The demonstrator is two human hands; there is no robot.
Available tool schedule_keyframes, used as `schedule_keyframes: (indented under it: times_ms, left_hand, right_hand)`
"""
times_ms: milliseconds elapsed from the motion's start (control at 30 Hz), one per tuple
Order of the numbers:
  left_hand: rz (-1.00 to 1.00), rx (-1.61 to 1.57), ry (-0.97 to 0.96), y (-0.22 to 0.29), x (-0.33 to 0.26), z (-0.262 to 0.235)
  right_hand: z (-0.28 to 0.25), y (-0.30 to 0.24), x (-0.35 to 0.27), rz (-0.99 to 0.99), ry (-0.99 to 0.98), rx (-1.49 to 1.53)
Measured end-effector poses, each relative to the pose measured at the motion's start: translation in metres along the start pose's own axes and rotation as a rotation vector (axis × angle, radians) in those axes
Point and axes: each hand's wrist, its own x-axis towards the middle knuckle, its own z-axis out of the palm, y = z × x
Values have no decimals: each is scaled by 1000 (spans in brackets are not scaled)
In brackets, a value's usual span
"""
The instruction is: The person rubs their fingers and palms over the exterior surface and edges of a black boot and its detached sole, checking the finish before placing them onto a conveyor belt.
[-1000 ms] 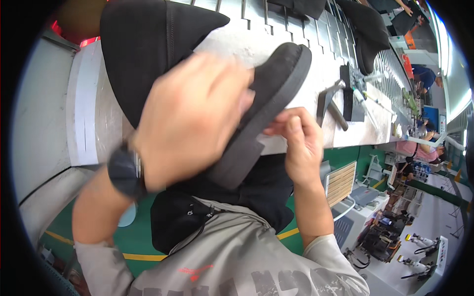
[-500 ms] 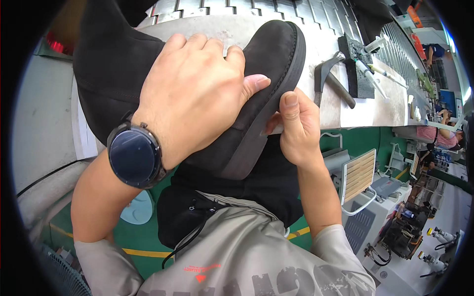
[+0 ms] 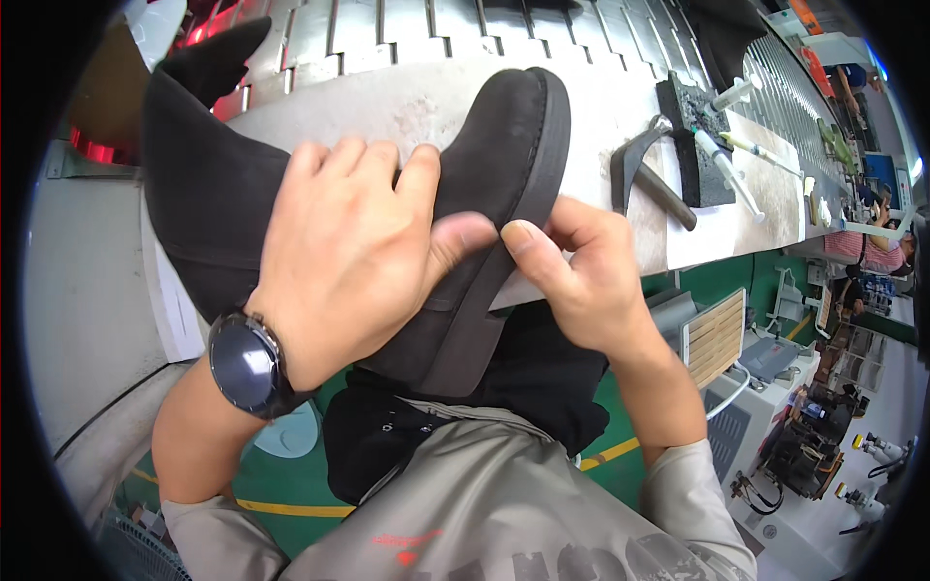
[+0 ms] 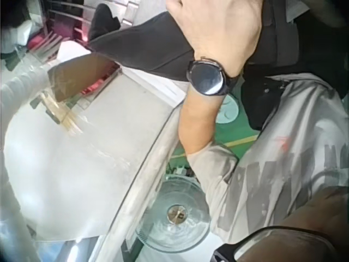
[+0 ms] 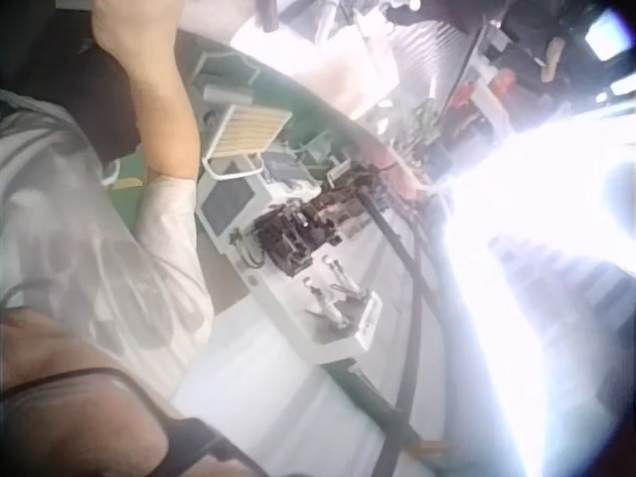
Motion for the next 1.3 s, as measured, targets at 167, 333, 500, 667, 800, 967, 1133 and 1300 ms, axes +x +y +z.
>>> schedule_keyframes:
  times_ms: [167,333,500,667,800,967,1133,1300]
  left_hand:
    - [-35,-212,-8,15,11,6]
    - [-45,-237,-8,15,13,7]
    - [-63,-328,-26,8,18,8]
    - [-61,-403,-44,-1,18,11]
    - [-76,-495,-28,-15,17,19]
    - [-85,-590,-39,-21,17,17]
    - [-140,-590,-45,-23,4,16]
    - [-13,-749,164,-30,-65,-4]
  right_hand:
    - [-8,5,64,-199,448,488]
    - [-15,2,128,-257,328,626]
    - [-18,15,136,-699,-29,343]
    - [1,13,137,-671,7,381]
    - [3,-17,142,-442,42,295]
    - [2,-25,148,-267,-29,104]
    - [3,-21,148,-426,-70,175]
    - [-4,-4,150,-433,-3,66]
